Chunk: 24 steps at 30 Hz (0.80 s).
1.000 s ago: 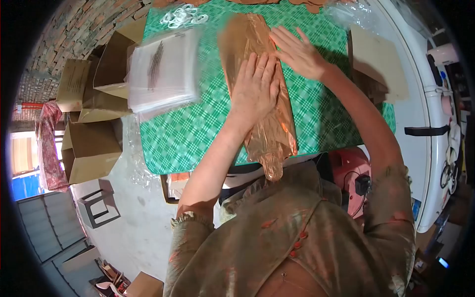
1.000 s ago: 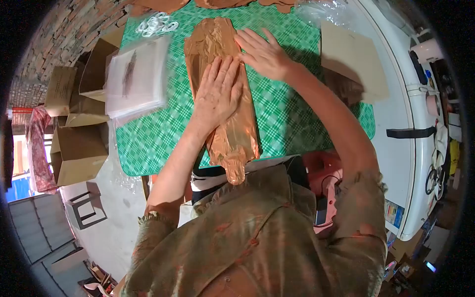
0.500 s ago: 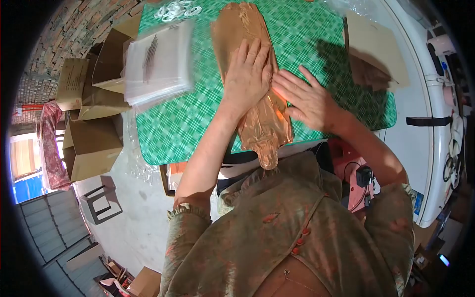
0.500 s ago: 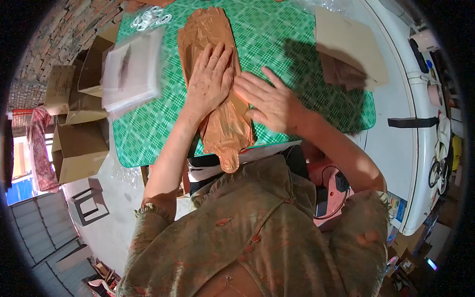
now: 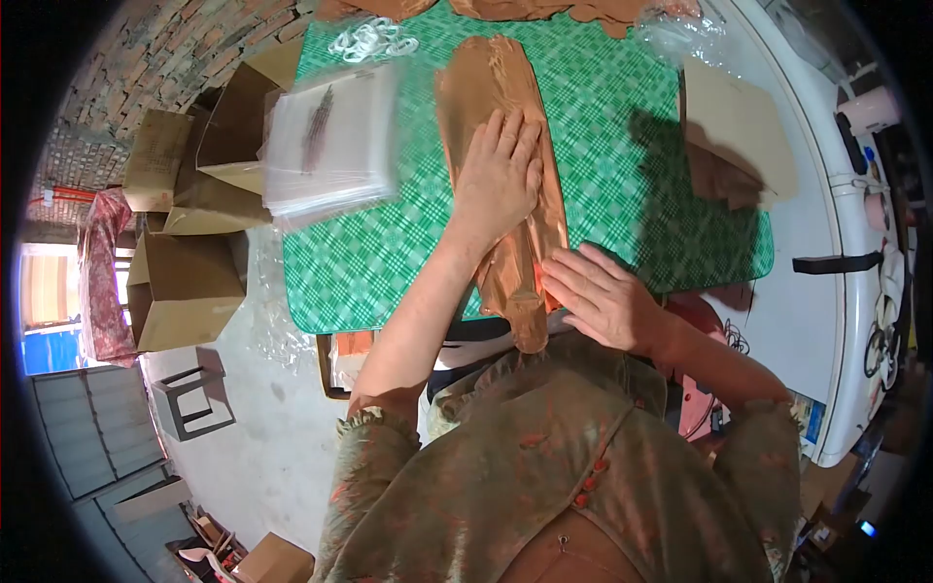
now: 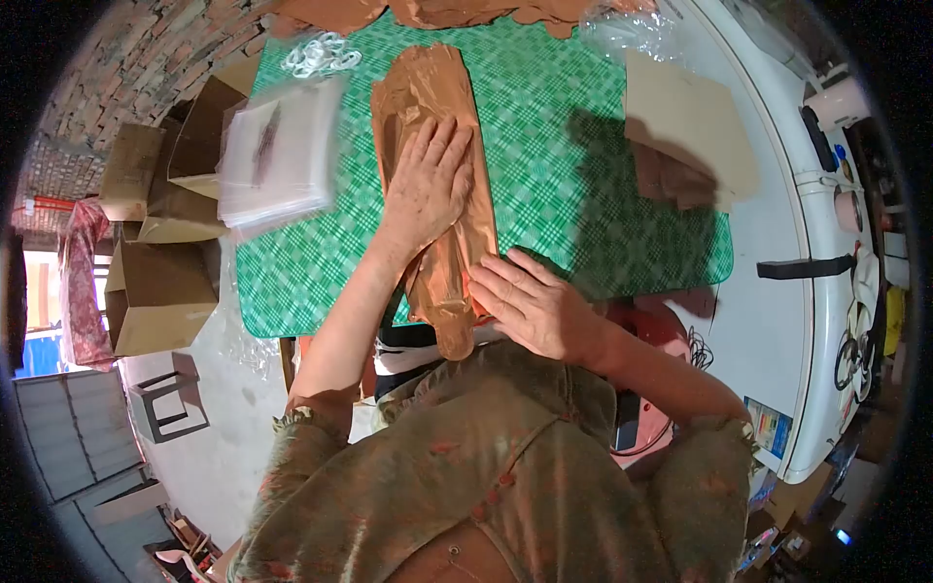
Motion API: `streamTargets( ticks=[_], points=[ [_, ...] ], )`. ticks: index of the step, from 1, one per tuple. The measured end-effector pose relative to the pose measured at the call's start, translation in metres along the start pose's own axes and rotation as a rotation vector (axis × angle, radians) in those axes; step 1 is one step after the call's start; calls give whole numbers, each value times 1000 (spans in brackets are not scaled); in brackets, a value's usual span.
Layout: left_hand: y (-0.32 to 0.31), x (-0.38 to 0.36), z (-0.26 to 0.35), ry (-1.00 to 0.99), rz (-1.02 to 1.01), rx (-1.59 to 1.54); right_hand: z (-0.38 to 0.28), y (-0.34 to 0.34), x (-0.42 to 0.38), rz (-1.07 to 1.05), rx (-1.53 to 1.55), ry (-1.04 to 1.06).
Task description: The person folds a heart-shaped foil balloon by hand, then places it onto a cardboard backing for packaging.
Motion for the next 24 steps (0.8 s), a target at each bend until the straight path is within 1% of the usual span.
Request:
streamTargets(
  ticks=[5,7,11,12,15,17,18,21,24],
  points=[
    [3,1,-1,17,10,-37,-6,-7,6,175,-20,54],
    [3,3,-1,26,-2,-59,-9,-9,6,188,-46,65],
    [-2,4,-2,28,-40,-67,-8,1,6,107,119,81],
    [-4,5,-3,22,-60,-42,-7,11,9,114,197,61],
    [-8,5,-4,21,-123,29,5,20,12,150,272,-16],
    [-10,5,-2,30,-170,64,12,31,23,205,200,-23],
    [-12,6,-3,60,-275,100,17,34,28,217,189,-37],
    [-7,9,-3,17,-302,140,33,31,41,250,106,-103],
    [3,17,-6,-9,-227,62,48,20,46,247,17,-113]
  ],
)
Point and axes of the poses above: each hand's wrist, its own x-axis towards the middle knuckle, its own y-axis out of the back of the hand, z = x × y, the point moved 7 cm from there along x, towards the middle knuckle, and after that the axes turned 4 degrees about -y, right-handed, at the moved point
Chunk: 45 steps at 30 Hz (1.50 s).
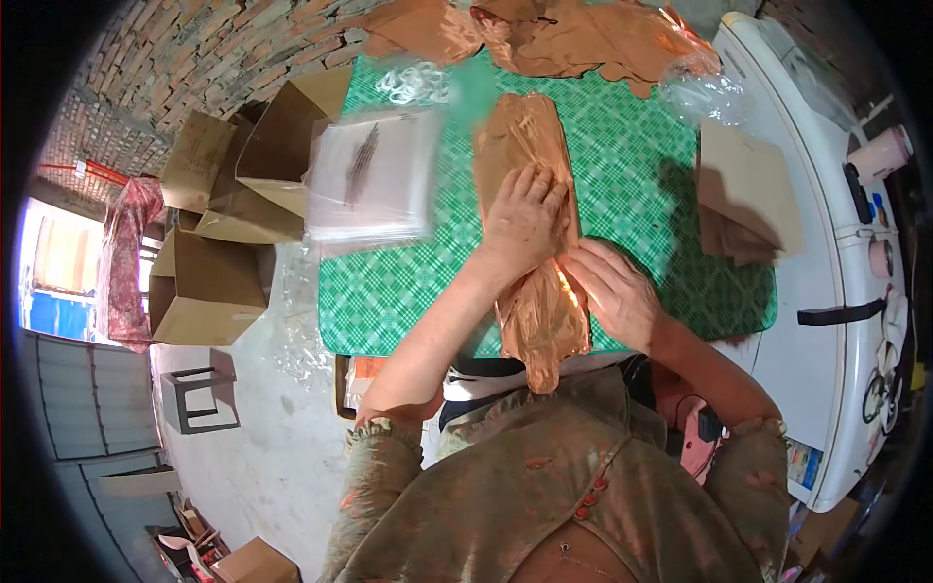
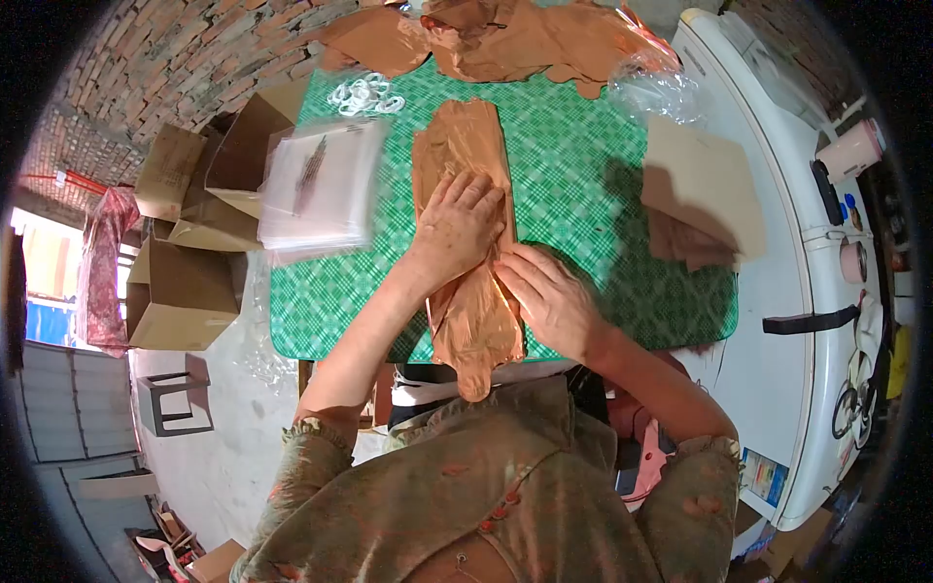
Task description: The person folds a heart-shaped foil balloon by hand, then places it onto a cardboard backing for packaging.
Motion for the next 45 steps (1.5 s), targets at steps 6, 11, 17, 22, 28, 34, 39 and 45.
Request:
streamTargets(
  ticks=[6,11,17,22,28,34,39,45],
  points=[
    [20,-4,-14,-93,139,-164,25,-4,13,8,-81,64],
    [13,-17,-17,-176,114,-193,51,-5,46,62,21,-50],
    [10,-21,-18,-188,68,-183,69,-26,87,27,-42,-44],
    [5,-21,-20,-160,69,-175,94,-46,102,-38,-96,-54],
    [0,-22,-21,-118,-8,-195,130,-52,131,-19,-153,-58],
    [3,-22,-21,-108,7,-195,165,-66,173,16,-264,-34],
    [2,-23,-20,-102,25,-195,174,-63,205,-66,-615,-10],
    [-1,-22,-20,-77,-32,-190,90,-97,225,-330,-171,288]
  ],
)
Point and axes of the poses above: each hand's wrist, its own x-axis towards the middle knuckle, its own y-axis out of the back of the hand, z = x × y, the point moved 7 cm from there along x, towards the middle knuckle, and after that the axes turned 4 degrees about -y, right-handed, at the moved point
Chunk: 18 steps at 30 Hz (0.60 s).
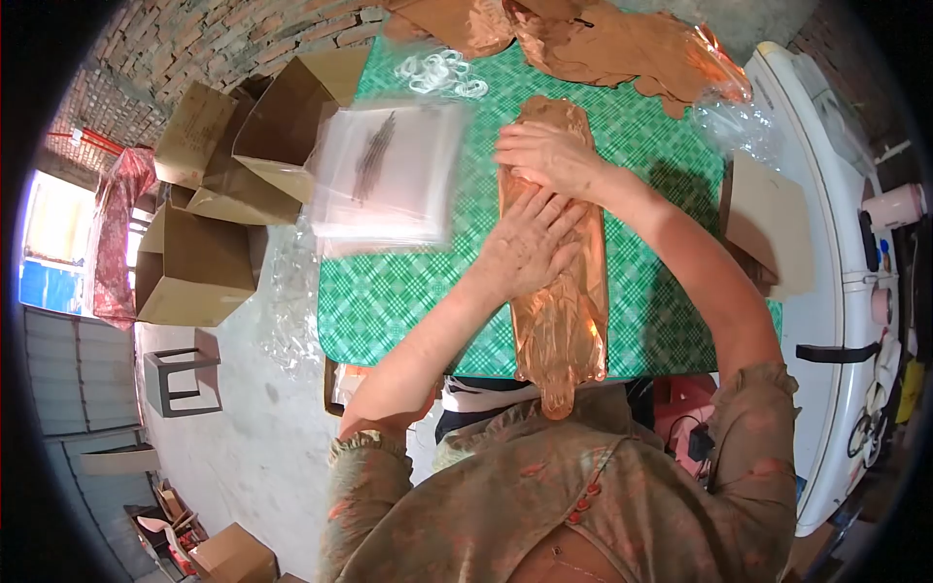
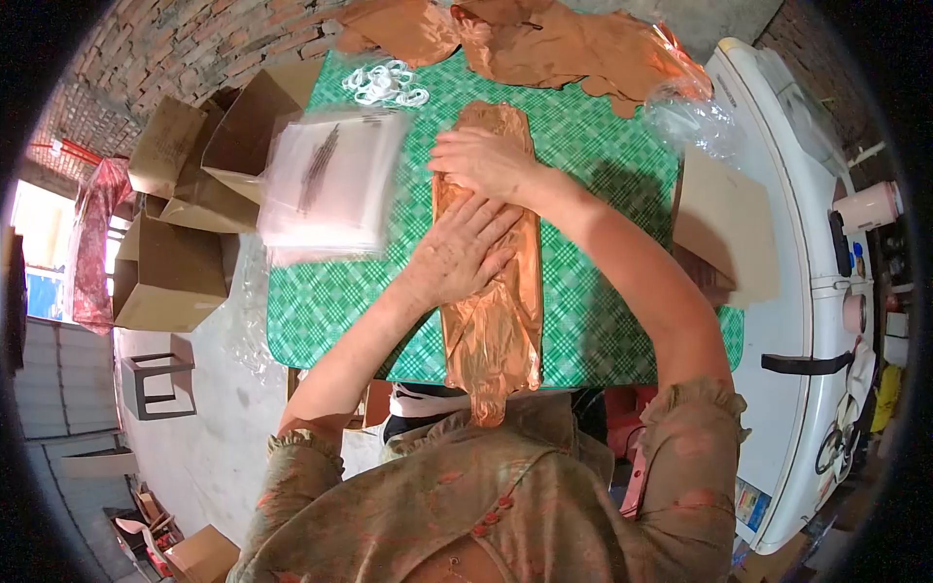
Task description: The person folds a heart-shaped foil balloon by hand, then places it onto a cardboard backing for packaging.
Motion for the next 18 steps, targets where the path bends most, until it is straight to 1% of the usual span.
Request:
streamTargets(
  ticks=[1,2,3,6,9,12,15,17,18],
  points=[
    [0,0,0,11,-30,-6,0,-8,-1,125,16,-4],
    [1,1,-1,0,-8,13,5,-13,-3,249,32,-9],
    [1,1,-2,-10,11,29,9,-8,-2,366,-124,-8],
    [-1,-2,0,-14,23,34,45,-11,-1,389,-207,-77],
    [-6,0,-2,-9,16,50,55,5,-7,470,-330,-152],
    [-6,0,-3,-17,24,50,45,26,-40,543,-178,-174],
    [-4,-1,-2,-27,53,46,9,46,-100,539,10,-192],
    [-4,0,-2,-22,63,53,-13,39,-145,449,119,-169],
    [-4,0,-1,-46,64,70,-25,37,-163,319,125,-229]
  ],
)
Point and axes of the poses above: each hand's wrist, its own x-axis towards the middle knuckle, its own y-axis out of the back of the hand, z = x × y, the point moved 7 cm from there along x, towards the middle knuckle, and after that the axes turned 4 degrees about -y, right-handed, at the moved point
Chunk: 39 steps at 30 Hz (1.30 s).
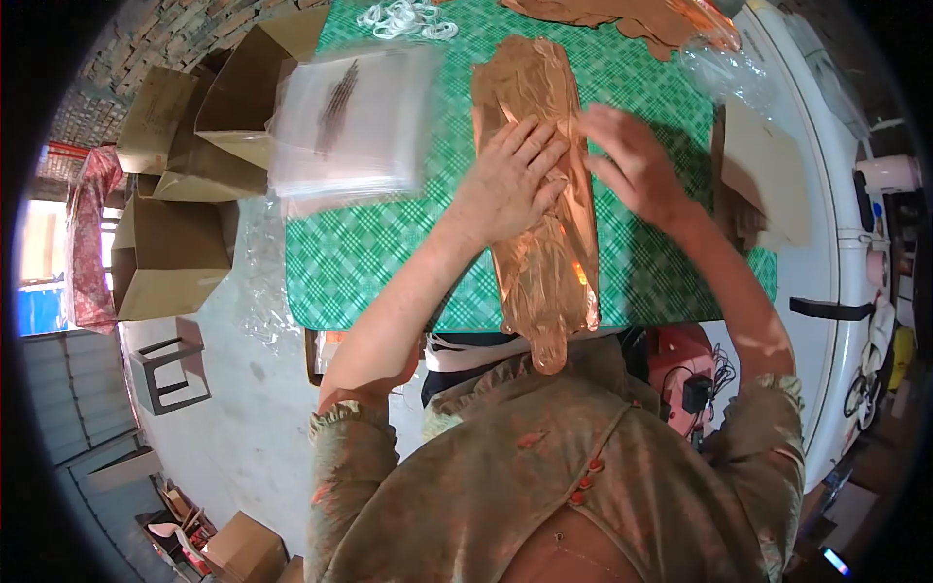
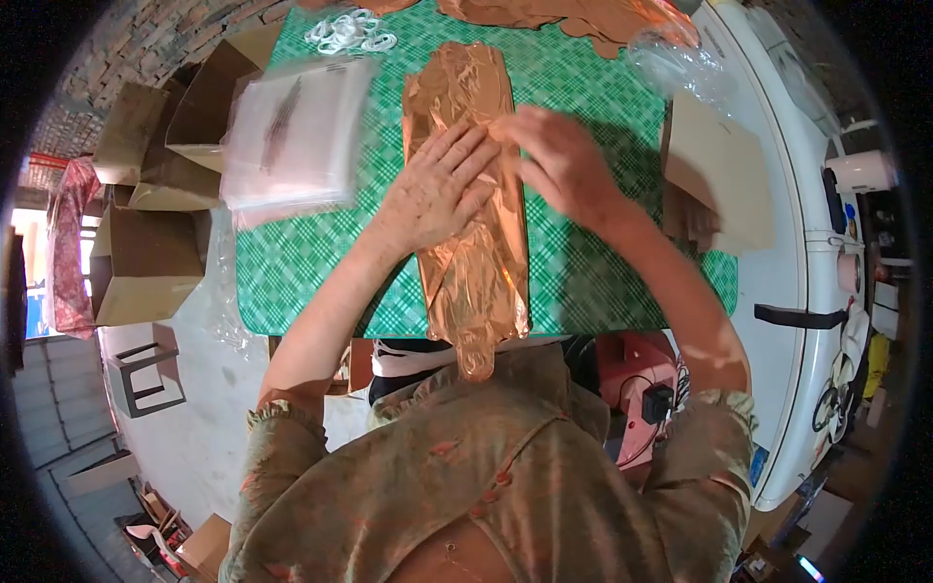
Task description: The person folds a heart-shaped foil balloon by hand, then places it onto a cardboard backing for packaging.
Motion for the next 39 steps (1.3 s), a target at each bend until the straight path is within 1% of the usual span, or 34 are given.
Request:
streamTargets(
  ticks=[1,3,4,6,7,10,13,14,16,20,21,24,27,30,33,36,39],
  points=[
    [0,0,0,-23,0,15,-10,2,-18,-127,-18,-67],
    [-2,0,1,-73,9,19,-43,11,-49,-223,-3,-26],
    [4,0,2,-62,50,-12,-57,14,-62,-270,5,-3],
    [16,1,3,-39,131,-71,-81,15,-82,-360,34,-24],
    [22,2,5,-13,182,-76,-91,13,-89,-402,49,-34],
    [19,1,4,-54,141,-23,-111,9,-100,-428,-11,-33],
    [20,-1,2,-3,127,-66,-123,5,-101,-375,11,-21],
    [20,-1,2,-14,131,-63,-127,5,-101,-364,8,-13],
    [19,-1,1,-34,142,-55,-135,3,-105,-296,-10,19],
    [17,-2,-4,13,153,-129,-152,-1,-106,-111,-1,120],
    [17,-3,-4,22,154,-145,-155,1,-102,-109,37,98],
    [17,-3,-8,35,149,-176,-155,3,-100,-42,-33,134],
    [17,-2,-10,35,140,-211,-157,10,-97,-25,19,69],
    [18,-3,-11,36,144,-232,-153,14,-92,12,223,-17],
    [20,-3,-10,34,143,-251,-150,29,-77,32,291,-4],
    [20,-3,-10,40,139,-263,-146,29,-72,9,365,-10],
    [19,-3,-11,34,139,-268,-140,19,-74,38,328,69]
  ],
)
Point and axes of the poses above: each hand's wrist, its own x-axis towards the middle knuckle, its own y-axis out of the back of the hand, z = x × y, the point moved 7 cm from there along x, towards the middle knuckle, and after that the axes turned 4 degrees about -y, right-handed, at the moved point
